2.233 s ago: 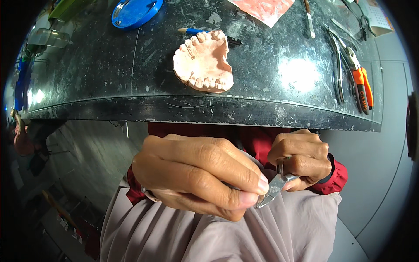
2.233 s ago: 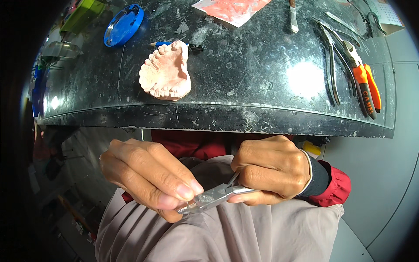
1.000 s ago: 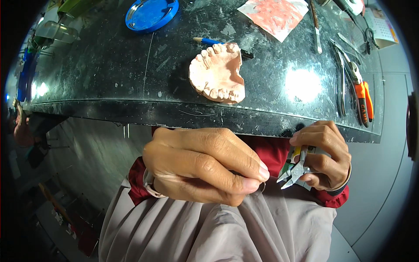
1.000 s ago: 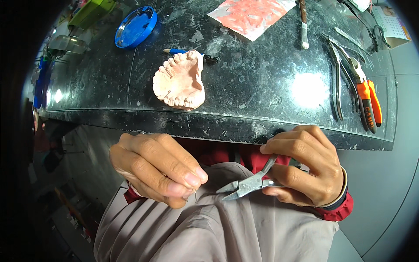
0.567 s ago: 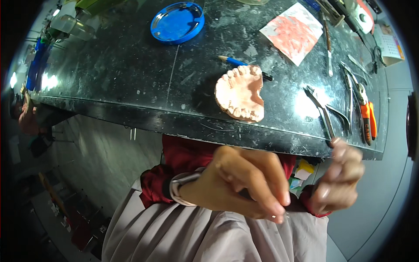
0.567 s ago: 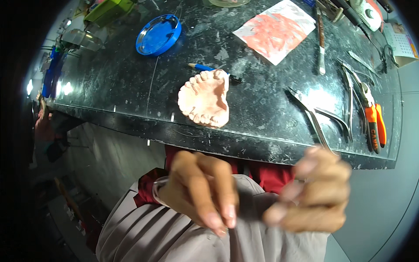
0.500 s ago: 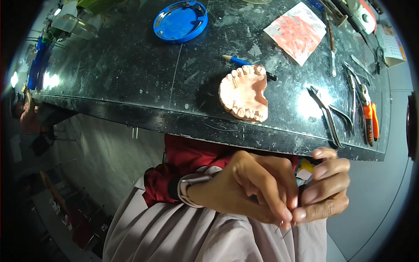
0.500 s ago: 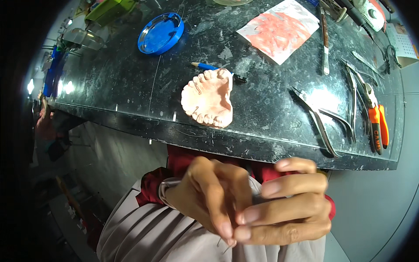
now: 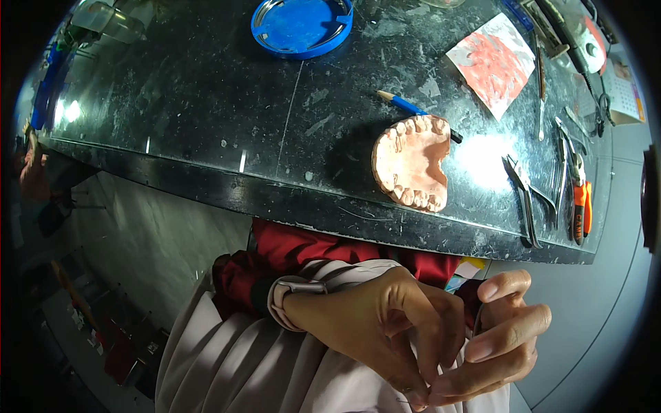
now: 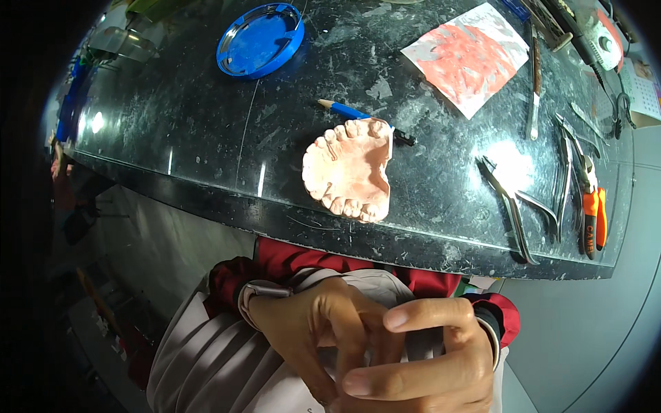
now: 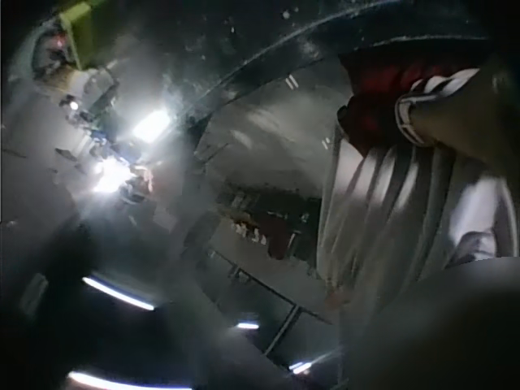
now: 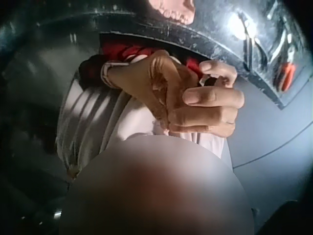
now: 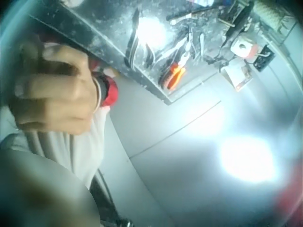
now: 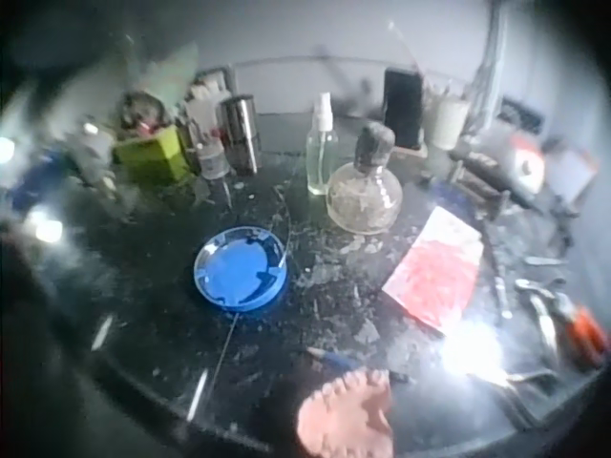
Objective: Fitting and adjusting metal wire clasps onto a dental plaster model.
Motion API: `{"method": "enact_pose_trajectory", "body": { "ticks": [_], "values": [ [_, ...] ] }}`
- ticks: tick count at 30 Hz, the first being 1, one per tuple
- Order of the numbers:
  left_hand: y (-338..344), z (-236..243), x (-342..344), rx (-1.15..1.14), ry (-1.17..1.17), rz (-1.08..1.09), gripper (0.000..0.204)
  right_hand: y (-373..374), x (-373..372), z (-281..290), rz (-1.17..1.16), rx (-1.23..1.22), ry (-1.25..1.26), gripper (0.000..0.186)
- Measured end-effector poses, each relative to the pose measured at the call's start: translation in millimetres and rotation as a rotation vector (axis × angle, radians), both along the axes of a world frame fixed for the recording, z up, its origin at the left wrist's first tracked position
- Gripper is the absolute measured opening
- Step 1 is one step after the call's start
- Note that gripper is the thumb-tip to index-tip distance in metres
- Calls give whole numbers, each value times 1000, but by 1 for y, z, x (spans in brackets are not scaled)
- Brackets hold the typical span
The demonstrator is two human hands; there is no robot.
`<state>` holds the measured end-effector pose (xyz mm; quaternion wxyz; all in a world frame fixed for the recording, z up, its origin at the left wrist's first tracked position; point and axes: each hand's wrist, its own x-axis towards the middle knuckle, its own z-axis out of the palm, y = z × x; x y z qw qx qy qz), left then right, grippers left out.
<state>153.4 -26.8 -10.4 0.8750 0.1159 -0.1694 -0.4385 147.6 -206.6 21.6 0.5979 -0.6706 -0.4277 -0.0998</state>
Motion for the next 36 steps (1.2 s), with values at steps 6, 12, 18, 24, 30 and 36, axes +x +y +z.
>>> {"method": "enact_pose_trajectory", "body": {
  "ticks": [6,12,18,24,30,36],
  "values": [
    [5,0,0,298,-154,68,20,-11,4,-8,-23,-44,-165,22],
    [63,6,22,366,-793,522,28,18,47,9,-697,-606,-456,25],
    [70,18,67,1060,-1338,923,32,38,52,0,-660,-680,-401,20],
    [58,13,70,1217,-1222,863,29,47,53,1,-656,-732,-326,22],
    [60,11,70,1206,-1191,852,26,41,58,6,-574,-740,-292,25],
    [57,7,68,1273,-1267,881,30,23,67,-8,-285,-458,17,45]
  ]
}}
